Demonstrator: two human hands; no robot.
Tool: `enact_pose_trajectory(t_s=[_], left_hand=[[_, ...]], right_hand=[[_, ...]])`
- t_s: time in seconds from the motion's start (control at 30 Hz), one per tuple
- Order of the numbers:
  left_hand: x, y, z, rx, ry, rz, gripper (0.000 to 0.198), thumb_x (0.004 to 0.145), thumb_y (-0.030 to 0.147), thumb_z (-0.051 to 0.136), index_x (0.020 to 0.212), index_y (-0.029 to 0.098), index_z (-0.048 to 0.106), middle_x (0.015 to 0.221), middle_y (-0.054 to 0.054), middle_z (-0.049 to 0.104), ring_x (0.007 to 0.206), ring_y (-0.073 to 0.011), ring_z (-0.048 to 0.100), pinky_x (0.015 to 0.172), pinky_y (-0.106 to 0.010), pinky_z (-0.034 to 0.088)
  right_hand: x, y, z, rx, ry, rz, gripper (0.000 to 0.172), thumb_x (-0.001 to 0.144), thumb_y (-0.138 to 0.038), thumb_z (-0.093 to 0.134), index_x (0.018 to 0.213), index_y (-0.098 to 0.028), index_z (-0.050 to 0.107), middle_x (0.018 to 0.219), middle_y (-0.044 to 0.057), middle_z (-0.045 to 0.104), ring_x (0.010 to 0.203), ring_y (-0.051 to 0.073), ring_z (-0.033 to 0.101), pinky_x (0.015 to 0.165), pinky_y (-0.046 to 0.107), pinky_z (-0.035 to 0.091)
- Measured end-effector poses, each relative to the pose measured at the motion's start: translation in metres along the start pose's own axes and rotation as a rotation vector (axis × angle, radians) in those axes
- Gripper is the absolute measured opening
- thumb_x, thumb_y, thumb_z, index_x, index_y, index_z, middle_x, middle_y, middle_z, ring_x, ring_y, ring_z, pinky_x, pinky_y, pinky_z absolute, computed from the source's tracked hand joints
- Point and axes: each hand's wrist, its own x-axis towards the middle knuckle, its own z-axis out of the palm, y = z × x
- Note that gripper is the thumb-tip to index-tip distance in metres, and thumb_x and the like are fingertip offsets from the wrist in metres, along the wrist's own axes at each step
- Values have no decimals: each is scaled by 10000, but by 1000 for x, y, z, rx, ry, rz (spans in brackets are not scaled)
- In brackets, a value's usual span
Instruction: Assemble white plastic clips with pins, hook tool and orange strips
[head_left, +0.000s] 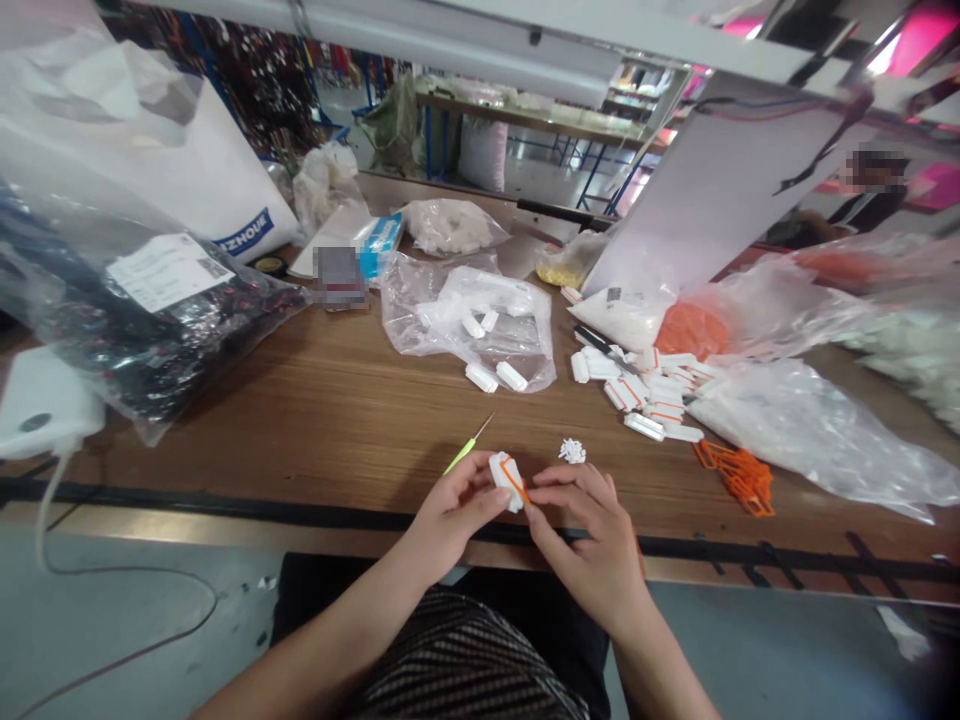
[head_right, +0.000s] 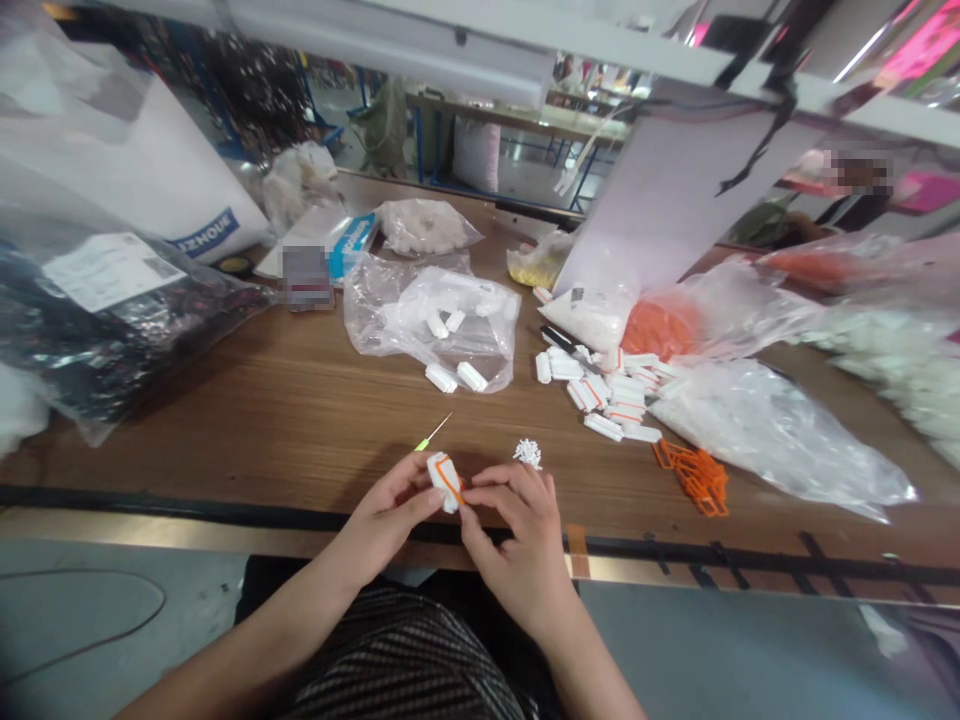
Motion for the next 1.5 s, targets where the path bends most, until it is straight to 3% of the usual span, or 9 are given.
enact_pose_trajectory(t_s=[0.63,1.03,1.13,1.33,1.5], left_hand=[[0,1,0,25,-1,-2,302,857,330,809,1096,190,687,997,-48,731,922,-179,684,873,-318,540],[1,-1,-1,10,15,2,345,863,365,805,1126,191,665,1030,-52,732,936,-167,677,873,-304,529],[0,0,-1,14,19,-15,373,847,368,816,1139,192,664,1026,-53,737,937,-176,685,885,-317,532],[-2,1,1,109,52,20,405,870,376,789,1217,205,665,1097,-88,744,1043,-235,691,976,-399,521],[-3,2,1,137,4,38,427,900,410,751,1267,213,657,1176,-105,739,1103,-259,685,1024,-437,508]], right_hand=[[14,-4,-8,-22,-85,-217,118,865,-103,652,874,-219,671,918,26,669,853,184,619,813,380,433],[12,-9,-3,-165,-38,-324,114,875,-83,647,846,-190,673,882,30,680,805,174,567,759,353,403],[10,-8,-3,-86,-30,-289,120,866,-94,642,889,-202,686,912,33,699,812,181,585,773,373,417],[6,1,4,172,-29,-53,122,860,-121,654,837,-234,692,921,35,698,861,196,640,828,392,497],[2,6,11,319,-29,101,80,865,-166,686,823,-234,692,860,22,708,822,185,662,791,355,529]])
